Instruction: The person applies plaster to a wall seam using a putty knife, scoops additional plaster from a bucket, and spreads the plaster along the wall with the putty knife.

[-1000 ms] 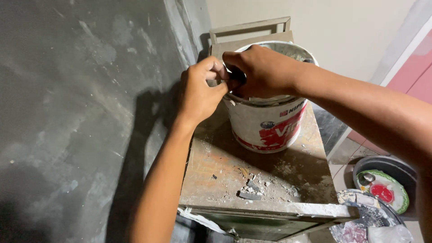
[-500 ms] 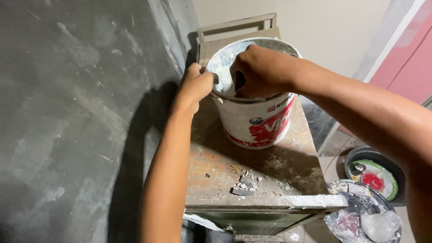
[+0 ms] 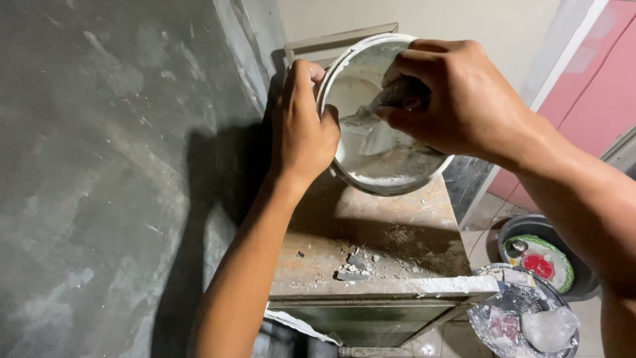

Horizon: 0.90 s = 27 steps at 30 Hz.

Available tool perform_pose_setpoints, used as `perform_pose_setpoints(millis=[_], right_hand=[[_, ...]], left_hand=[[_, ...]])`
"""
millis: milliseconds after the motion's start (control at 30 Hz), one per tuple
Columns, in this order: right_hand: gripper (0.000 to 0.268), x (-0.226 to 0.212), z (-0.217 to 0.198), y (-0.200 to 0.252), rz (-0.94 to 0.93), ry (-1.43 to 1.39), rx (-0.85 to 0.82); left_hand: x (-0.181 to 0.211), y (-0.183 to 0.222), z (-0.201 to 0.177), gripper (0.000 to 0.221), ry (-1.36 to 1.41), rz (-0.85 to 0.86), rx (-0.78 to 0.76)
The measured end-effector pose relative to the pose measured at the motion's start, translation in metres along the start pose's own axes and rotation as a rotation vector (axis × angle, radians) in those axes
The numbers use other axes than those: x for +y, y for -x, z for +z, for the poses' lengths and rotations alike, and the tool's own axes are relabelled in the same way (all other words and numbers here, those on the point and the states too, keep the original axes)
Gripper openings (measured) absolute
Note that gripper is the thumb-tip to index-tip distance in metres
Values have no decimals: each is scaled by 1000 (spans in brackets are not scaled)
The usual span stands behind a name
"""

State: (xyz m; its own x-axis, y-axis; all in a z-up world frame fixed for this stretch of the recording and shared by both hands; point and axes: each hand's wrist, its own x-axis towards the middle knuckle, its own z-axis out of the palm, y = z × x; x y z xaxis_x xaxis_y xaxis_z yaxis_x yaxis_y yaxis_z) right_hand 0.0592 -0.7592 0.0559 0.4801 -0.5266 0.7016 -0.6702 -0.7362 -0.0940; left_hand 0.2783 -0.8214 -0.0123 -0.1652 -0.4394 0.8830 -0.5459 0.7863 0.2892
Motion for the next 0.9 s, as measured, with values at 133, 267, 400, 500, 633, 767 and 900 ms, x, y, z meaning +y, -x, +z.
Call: perform_pose_setpoints(millis=[133,267,400,500,633,767,900], right_hand=[[25,-1,7,10,-11,13,4],[21,6,32,13,-104,67,16],[21,8,61,12,-161,34,-10],[25,5,77,10,-212,22,-107],[32,0,86,10,-101,87,-216],[26,1,88,8,19,35,-231],[29,-6,96,10,-51,-36,-234]], left_hand=[[-2,1,-12,45,72,45,-52],[-2,4,-22,40,73,-53,-135],[3,7,-28,40,71,-12,-153],[4,6,-30,41,85,41,-153],[2,5,-32,38,84,38,-162],[3,8,-32,36,74,22,-180],[3,11,-34,39,73,37,-175]])
